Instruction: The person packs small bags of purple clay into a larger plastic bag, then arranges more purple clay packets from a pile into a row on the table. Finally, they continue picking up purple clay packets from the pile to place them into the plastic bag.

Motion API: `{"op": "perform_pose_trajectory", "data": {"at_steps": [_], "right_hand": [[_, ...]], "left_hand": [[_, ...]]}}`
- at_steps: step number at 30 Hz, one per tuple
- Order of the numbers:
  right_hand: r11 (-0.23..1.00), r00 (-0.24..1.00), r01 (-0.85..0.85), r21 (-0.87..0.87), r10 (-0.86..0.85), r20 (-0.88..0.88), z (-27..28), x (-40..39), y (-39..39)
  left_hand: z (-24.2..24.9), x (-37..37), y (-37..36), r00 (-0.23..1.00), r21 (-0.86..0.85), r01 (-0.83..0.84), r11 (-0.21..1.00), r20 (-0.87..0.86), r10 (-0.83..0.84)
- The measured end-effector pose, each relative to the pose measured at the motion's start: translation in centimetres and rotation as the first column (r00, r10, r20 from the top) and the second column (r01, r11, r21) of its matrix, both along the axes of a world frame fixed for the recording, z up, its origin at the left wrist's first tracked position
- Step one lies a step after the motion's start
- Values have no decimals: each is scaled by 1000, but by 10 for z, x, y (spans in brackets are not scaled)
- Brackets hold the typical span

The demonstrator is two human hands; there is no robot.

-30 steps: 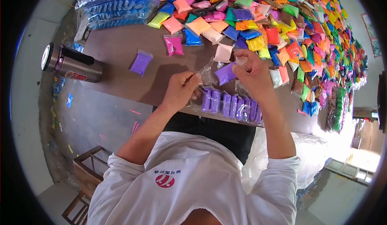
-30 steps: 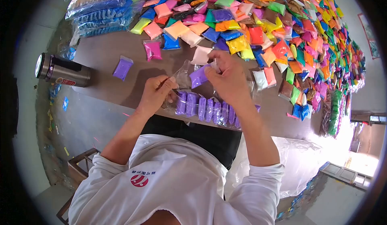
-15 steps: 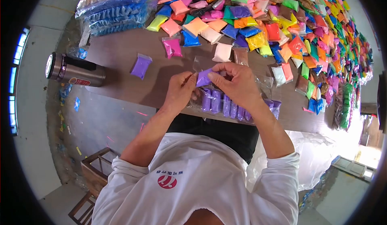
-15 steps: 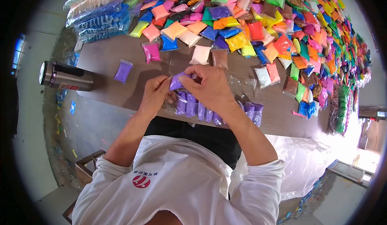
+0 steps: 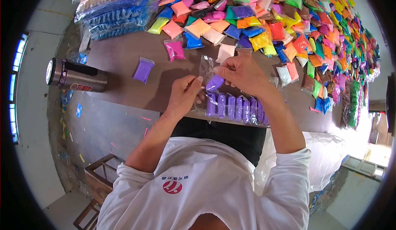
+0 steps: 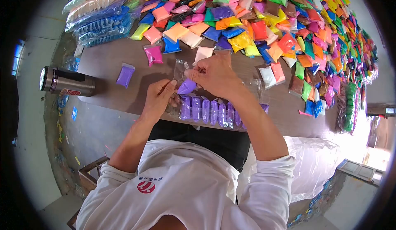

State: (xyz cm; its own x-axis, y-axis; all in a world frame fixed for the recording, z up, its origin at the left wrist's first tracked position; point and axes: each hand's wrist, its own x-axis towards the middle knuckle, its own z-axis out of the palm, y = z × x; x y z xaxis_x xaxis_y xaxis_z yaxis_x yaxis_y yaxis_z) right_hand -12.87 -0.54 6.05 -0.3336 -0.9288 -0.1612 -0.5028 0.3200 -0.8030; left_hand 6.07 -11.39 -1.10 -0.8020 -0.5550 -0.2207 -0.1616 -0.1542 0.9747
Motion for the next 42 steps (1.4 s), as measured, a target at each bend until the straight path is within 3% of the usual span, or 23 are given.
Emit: {"op": "perform_pose_trajectory", "data": {"at_steps": [5, 11, 14, 17, 23, 29, 32, 35, 38, 41, 42], "right_hand": [[987, 950, 125, 106, -150, 274, -6, 4, -4], [952, 890, 241, 188, -294, 349, -20, 4, -4], [954, 915, 132, 271, -222, 336, -19, 3, -1], [972, 974, 55, 230, -104, 203, -15, -2, -1], [986, 985, -100, 131, 80, 151, -19, -27, -3], [991, 987, -123, 45, 127, -94, -11, -25, -6], [990, 950, -116, -87, 85, -300, -11, -11, -11], [997, 996, -60, -52, 57, -68, -27, -6, -13], [981, 982, -191, -37, 191, 6, -25, -3, -9], [943, 944, -287, -167, 250, -214, -24, -2, -7], [944, 928, -301, -135, 257, -270, -21, 0, -6]], "left_hand": [[-1, -1, 0, 999, 54, 5, 999, -36, -3], [4, -2, -2, 1000, 93, 2, 996, -30, 0], [-1, -2, -1, 1000, 88, -6, 996, -11, 6], [0, -5, 1, 1000, 59, -18, 998, 10, 17], [7, -6, 5, 999, 46, -35, 998, 9, 35], [5, -4, 2, 1000, 40, -5, 999, 26, 4], [4, -5, 3, 1000, 67, -12, 998, -7, 13], [3, -6, 3, 999, 82, -17, 996, -27, 19], [7, -6, 4, 1000, 51, -15, 999, -6, 15], [4, -5, 4, 1000, 36, -15, 999, -8, 15], [4, -5, 4, 1000, 39, -18, 999, -8, 18]]}}
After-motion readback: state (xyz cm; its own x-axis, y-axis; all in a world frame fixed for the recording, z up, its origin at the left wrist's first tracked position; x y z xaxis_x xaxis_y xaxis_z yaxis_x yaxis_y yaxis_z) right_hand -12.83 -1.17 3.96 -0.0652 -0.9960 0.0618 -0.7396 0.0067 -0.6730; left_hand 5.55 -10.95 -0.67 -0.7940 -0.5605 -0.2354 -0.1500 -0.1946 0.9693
